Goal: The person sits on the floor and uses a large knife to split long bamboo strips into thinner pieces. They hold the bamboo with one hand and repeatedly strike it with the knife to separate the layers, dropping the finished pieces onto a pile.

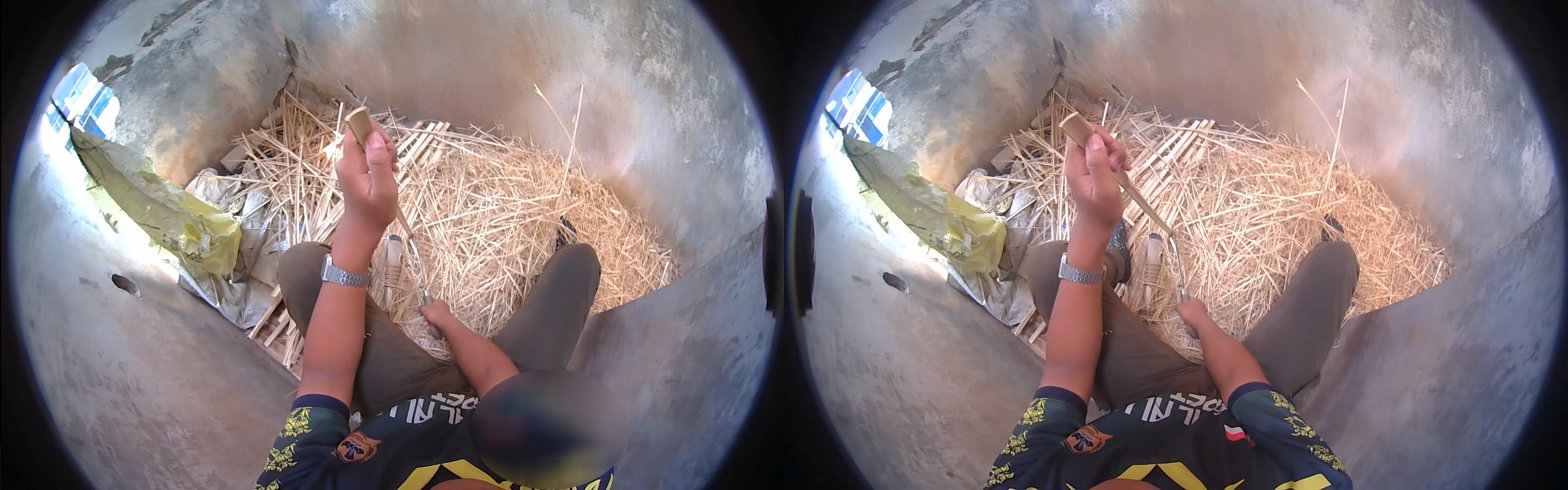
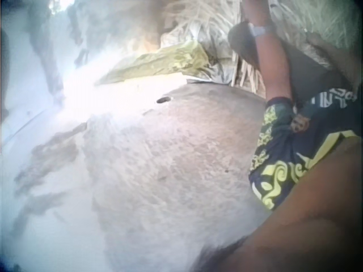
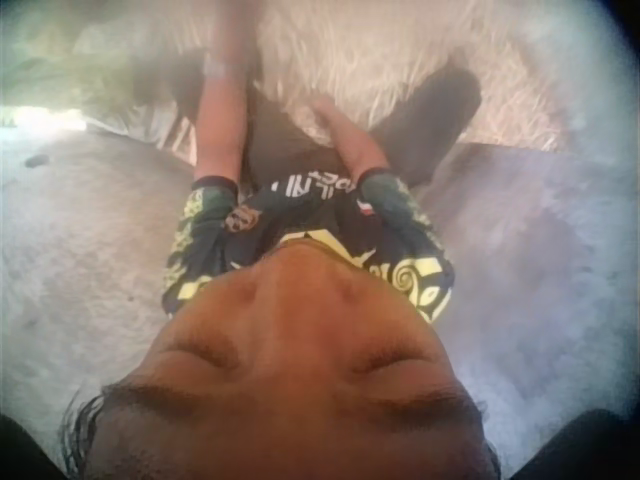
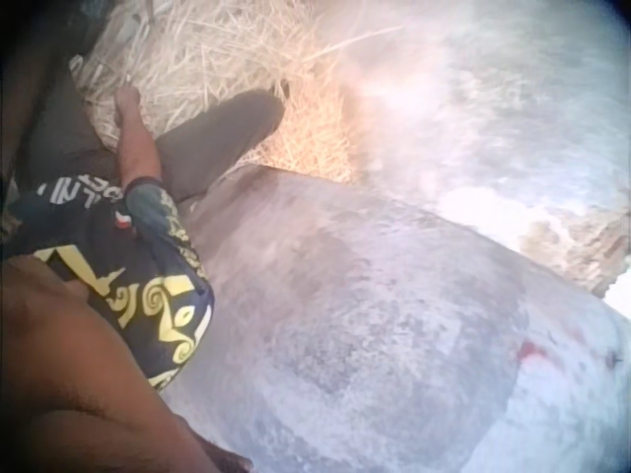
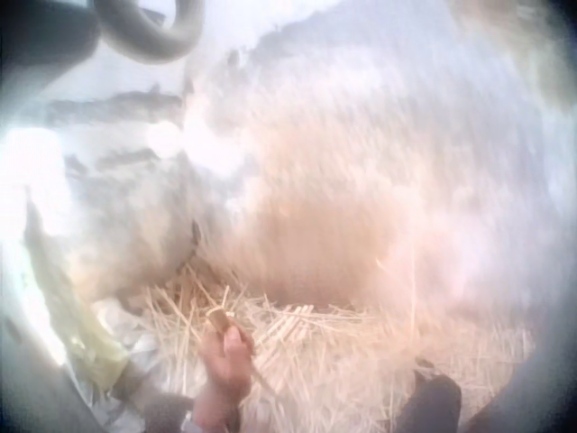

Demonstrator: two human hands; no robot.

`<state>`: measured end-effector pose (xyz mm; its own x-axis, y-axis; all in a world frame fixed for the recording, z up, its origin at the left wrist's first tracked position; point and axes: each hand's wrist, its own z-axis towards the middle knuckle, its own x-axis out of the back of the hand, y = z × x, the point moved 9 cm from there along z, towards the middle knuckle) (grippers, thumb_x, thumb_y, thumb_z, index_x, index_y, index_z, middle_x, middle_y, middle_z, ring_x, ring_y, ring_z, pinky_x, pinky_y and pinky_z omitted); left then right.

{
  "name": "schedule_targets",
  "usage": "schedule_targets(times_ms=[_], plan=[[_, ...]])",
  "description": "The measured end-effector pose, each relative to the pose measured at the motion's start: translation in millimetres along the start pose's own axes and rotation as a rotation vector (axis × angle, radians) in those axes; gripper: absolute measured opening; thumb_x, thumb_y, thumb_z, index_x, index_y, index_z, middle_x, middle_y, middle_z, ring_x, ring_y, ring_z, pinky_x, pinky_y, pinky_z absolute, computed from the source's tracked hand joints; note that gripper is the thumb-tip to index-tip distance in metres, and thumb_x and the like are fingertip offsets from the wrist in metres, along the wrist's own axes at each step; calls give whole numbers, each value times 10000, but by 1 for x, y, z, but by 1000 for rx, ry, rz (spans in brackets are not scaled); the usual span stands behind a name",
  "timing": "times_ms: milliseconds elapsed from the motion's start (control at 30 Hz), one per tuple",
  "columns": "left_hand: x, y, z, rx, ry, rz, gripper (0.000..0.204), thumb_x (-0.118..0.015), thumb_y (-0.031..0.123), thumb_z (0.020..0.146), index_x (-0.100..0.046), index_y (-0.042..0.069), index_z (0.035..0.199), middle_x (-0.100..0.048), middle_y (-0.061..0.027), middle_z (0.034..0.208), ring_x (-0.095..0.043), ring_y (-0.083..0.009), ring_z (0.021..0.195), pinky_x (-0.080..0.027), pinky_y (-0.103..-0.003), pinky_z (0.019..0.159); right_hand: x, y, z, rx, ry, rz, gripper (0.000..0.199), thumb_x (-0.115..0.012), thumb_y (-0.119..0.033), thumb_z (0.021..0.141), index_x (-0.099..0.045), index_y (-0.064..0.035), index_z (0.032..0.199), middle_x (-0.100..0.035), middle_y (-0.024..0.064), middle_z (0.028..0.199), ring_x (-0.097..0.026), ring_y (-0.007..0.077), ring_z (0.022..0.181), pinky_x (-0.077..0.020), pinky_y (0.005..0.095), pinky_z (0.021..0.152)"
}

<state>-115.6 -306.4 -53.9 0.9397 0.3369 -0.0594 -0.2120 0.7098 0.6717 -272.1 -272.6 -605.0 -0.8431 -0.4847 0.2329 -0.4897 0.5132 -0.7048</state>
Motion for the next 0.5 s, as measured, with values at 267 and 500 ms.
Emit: schedule_targets(times_ms=[267,500], plan=[[5,-2,0,-33,-2,72,235,-352,246,1064,-469,58,984,-439,18,720,-428,-66,658,-444,-252,630,-1,-15,-15,19,-37,129,194,-631,-108,863,-563,69,821,-585,128,615,-582,210,468,-482,363,423],[5,-1,1,-44,-8,75,237,-360,254,1066,-471,60,986,-436,20,717,-424,-67,650,-440,-247,617,0,-11,-12,-10,-17,143,175,-623,-86,864,-558,72,824,-568,128,622,-559,206,462,-469,363,413]])
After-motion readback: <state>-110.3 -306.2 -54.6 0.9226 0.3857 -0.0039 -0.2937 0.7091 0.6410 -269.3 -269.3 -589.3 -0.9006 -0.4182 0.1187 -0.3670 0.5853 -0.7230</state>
